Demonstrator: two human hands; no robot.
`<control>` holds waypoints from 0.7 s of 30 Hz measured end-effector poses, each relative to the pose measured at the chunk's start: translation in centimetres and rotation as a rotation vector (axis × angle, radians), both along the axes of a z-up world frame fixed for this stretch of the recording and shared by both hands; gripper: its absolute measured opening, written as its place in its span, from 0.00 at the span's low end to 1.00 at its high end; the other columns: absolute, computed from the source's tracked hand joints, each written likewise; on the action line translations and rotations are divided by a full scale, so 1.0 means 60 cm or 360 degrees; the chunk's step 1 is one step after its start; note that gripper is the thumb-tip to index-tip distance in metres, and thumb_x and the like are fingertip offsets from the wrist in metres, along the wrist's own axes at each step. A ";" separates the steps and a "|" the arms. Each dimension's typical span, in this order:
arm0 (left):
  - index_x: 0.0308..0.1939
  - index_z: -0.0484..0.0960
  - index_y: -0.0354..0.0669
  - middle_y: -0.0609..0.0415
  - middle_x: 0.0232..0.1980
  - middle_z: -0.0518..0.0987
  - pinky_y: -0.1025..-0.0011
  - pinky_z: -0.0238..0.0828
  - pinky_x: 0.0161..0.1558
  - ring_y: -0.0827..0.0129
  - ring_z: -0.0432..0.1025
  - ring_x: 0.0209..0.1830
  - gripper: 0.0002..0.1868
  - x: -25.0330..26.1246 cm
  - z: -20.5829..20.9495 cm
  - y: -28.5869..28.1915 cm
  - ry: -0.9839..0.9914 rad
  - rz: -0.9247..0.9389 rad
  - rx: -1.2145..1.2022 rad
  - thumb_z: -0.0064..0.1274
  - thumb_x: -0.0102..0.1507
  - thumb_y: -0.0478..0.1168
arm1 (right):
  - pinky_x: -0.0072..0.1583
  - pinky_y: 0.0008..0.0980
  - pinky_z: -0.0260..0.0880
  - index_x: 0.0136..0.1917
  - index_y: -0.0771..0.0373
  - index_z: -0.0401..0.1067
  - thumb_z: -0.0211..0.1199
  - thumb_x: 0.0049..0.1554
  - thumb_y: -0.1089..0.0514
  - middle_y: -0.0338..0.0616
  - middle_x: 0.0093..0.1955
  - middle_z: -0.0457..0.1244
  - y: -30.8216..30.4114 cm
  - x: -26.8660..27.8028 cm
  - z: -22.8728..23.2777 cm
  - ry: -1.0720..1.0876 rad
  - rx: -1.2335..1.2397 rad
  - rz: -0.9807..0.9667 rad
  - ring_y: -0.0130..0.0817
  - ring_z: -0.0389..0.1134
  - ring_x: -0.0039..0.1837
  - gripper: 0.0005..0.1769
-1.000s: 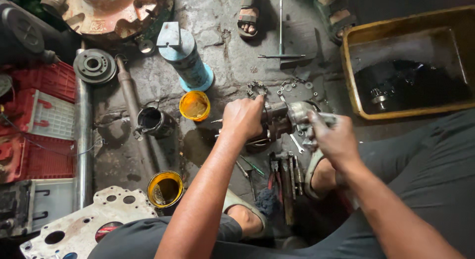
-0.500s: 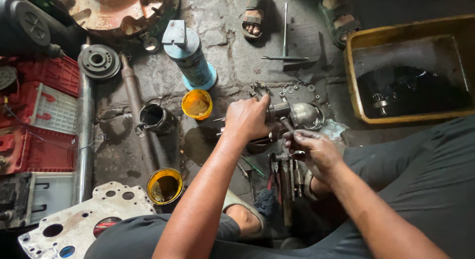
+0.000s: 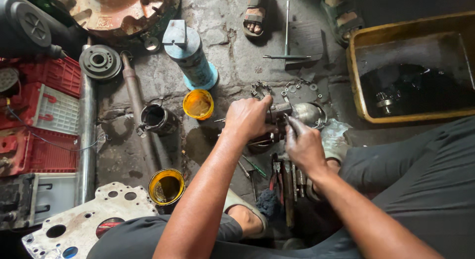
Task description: The person disassembles a cylindrical mechanical part, likely a starter motor, using a wrench and other tools. They remove bolts, separate components, and wipe the parts with a cloth.
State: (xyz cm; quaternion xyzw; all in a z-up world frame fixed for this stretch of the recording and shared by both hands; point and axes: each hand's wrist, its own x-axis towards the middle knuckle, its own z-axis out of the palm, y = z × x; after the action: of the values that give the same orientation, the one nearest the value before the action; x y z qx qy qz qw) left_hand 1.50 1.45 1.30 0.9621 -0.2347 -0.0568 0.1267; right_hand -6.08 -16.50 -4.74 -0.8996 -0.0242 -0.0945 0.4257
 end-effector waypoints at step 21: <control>0.46 0.75 0.45 0.44 0.33 0.83 0.51 0.75 0.38 0.46 0.79 0.37 0.30 0.004 -0.012 -0.002 -0.0043 -0.0005 -0.0048 0.72 0.48 0.53 | 0.51 0.44 0.74 0.56 0.71 0.76 0.66 0.55 0.64 0.59 0.50 0.70 0.031 -0.003 0.002 -0.0388 -0.0254 0.0045 0.55 0.73 0.49 0.15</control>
State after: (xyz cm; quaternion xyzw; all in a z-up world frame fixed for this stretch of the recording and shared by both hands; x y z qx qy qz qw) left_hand 1.74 1.35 0.61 0.9604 -0.2386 -0.0405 0.1378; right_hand -6.27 -14.62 -4.62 -0.9121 -0.0957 -0.1948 0.3479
